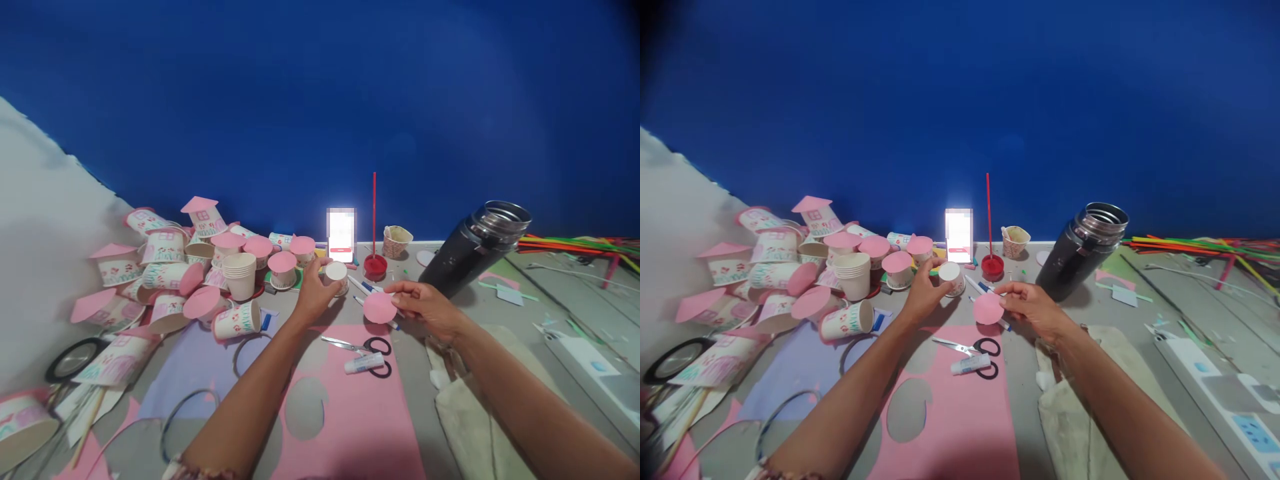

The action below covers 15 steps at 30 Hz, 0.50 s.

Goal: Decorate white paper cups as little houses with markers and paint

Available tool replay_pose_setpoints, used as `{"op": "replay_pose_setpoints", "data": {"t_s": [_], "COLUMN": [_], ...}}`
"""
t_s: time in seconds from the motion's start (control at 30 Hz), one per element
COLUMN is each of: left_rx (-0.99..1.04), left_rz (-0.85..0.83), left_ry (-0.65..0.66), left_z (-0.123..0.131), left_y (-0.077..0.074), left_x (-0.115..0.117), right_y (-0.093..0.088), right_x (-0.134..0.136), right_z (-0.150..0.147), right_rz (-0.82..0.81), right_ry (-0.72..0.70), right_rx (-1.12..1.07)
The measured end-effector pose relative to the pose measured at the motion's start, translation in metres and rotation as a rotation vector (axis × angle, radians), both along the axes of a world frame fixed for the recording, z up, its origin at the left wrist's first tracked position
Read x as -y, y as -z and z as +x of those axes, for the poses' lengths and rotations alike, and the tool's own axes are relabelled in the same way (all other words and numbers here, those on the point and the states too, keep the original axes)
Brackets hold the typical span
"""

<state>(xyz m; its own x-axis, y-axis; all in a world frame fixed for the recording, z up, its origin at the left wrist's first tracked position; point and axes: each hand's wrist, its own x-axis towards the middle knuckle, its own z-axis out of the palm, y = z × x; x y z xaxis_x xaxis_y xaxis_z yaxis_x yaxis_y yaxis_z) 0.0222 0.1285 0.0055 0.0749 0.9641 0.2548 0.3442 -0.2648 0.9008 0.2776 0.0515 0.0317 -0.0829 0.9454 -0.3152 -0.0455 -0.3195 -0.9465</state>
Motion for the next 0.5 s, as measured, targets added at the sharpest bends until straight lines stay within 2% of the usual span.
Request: {"op": "replay_pose_setpoints", "data": {"t_s": [0.1,0.23,0.33,0.4,0.5], "left_rx": [-0.03,-0.16,-0.206,-0.198,-0.219], "left_rz": [-0.008,-0.043,-0.106,-0.14,-0.17], "left_ry": [-0.016,0.013,0.033,0.031,0.052], "left_z": [-0.011,-0.04,-0.066,-0.079,-0.089], "left_y": [-0.021,-0.051,-0.06,-0.058,-0.045], "left_x": [0.008,0.032,0.061,0.082,0.107], "right_y": [-0.002,0.003,0.011,0.012,0.006], "right_x": [0.003,0.005,0.01,0.016,0.031], "right_z": [-0.009,-0.03,-0.043,-0.044,-0.038], "right_rz": [-0.005,0.012,0.008,0.022,0.184], "right_ry": [0.007,-0.016,-0.072,-0.14,-0.211], "right_rx": [-0.006,-0.027,0.041,0.253,0.782]}}
